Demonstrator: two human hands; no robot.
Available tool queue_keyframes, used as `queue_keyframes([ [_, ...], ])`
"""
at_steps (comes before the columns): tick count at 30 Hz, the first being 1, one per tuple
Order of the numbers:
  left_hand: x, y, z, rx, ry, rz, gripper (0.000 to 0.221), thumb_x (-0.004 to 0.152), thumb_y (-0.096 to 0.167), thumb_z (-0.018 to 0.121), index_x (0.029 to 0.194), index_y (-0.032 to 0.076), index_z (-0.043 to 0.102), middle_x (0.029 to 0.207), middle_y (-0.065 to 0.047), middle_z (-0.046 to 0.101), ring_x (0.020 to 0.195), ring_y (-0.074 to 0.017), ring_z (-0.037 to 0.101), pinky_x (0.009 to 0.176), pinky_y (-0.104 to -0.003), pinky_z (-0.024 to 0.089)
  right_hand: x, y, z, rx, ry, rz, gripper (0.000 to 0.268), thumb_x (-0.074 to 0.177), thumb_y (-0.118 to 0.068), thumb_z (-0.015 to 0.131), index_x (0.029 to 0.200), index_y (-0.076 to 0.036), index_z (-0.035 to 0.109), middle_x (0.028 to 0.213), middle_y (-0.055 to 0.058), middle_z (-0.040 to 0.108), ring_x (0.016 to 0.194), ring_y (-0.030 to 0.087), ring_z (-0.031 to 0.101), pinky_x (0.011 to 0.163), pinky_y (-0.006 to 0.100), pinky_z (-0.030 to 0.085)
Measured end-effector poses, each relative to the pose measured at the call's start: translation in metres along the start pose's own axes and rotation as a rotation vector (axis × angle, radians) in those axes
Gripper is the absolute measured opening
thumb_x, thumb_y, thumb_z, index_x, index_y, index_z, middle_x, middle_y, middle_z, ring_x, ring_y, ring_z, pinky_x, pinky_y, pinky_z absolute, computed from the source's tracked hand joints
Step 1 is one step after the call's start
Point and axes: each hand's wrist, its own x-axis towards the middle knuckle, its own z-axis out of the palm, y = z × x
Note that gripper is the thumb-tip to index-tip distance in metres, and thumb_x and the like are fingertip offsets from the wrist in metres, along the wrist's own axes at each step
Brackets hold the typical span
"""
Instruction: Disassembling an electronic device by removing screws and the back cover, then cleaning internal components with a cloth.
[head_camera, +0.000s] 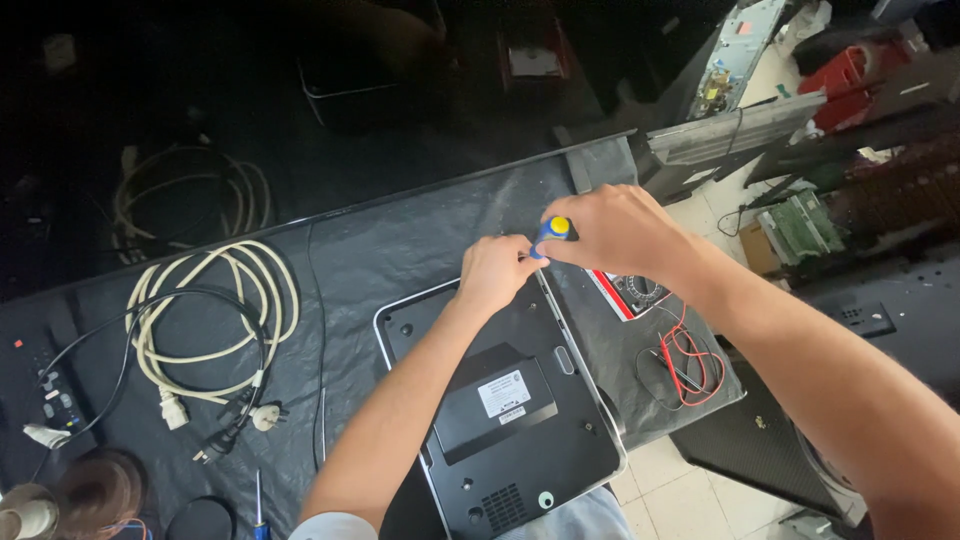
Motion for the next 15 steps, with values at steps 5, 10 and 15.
queue_keyframes([
  [5,-0.008,0.009,-0.006,-0.011,0.108,0.061,0.045,0.093,0.052,0.08,0.114,0.013,0.073,0.098,-0.011,0.078,0.106,-0.0355,0.077,0.103,-0.051,0.057,0.006,0.007,0.006,0.049,-0.007,0.003,0.055,0.101,-0.061,0.068,0.133,-0.019,0.08,0.084,0.004,0.085,0.072,0.02,0.082,0.084,0.033,0.063],
  [10,0.002,-0.011,0.02,-0.033,-0.003,0.021,0.034,0.105,0.05,0.063,0.108,0.021,0.08,0.095,-0.007,0.082,0.11,-0.0355,0.079,0.104,-0.053,0.059,0.005,0.006,0.006,0.088,-0.017,0.003,0.054,0.1,-0.058,0.071,0.135,-0.018,0.079,0.083,0.005,0.085,0.073,0.021,0.081,0.082,0.033,0.062],
  [15,0.001,-0.011,0.033,0.123,0.293,0.128,0.052,0.08,0.061,0.087,0.099,0.015,0.075,0.094,-0.01,0.082,0.109,-0.0313,0.08,0.115,-0.048,0.052,0.01,0.013,0.016,0.138,0.02,-0.021,0.05,0.101,-0.057,0.071,0.134,-0.02,0.08,0.076,0.004,0.082,0.063,0.019,0.077,0.071,0.032,0.059],
])
